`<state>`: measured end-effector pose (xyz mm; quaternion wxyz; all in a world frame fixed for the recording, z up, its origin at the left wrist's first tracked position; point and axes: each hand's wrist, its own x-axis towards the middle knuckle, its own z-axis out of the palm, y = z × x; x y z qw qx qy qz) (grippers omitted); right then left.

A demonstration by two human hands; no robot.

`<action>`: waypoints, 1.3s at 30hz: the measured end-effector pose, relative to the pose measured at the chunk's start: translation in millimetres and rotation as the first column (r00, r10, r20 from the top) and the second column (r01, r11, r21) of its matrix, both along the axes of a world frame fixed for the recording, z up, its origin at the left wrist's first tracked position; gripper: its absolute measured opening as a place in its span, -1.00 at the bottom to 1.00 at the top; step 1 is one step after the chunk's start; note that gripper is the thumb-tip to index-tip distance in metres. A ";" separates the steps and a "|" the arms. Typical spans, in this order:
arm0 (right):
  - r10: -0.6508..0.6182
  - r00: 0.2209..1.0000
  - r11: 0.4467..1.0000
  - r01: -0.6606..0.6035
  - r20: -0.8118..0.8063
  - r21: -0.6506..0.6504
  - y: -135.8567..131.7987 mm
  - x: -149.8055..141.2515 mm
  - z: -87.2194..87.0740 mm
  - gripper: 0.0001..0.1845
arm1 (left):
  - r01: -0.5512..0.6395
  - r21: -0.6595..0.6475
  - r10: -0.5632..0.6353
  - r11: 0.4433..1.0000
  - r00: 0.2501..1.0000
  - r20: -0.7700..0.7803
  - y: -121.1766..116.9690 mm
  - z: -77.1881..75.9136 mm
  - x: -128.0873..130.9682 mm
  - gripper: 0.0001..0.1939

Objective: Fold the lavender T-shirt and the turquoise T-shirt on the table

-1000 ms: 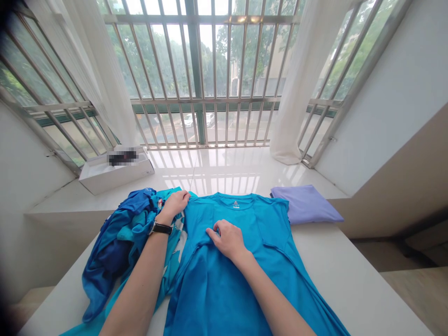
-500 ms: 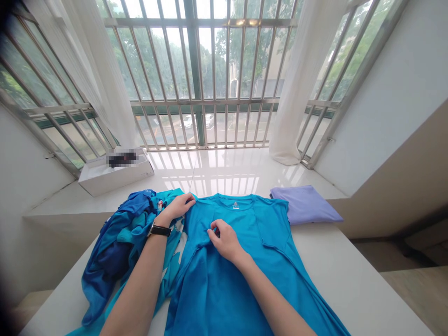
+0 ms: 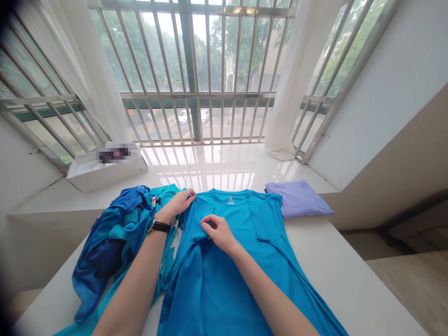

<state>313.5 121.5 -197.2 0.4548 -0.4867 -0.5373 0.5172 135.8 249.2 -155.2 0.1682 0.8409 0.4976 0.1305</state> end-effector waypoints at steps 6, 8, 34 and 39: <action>-0.218 0.965 0.968 0.194 0.145 0.161 -5.2 3.0 3.7 -0.76 | -0.038 0.055 0.039 0.998 0.999 -0.014 -3.5 1.4 3.8 -0.77; -0.264 0.951 0.955 0.234 0.163 0.183 -4.7 8.4 6.5 -0.79 | -0.057 0.070 0.058 0.996 0.998 -0.021 -5.2 1.0 6.8 -0.77; -0.103 0.927 0.985 0.045 0.361 0.166 2.0 20.4 -2.4 -0.84 | -0.303 0.083 0.305 0.949 0.952 -0.014 -1.7 -0.4 -6.2 -0.75; -0.103 0.921 0.985 0.043 0.375 0.165 1.7 18.0 -3.9 -0.84 | -0.303 0.052 0.305 0.952 0.952 -0.030 -2.0 -3.5 -5.5 -0.78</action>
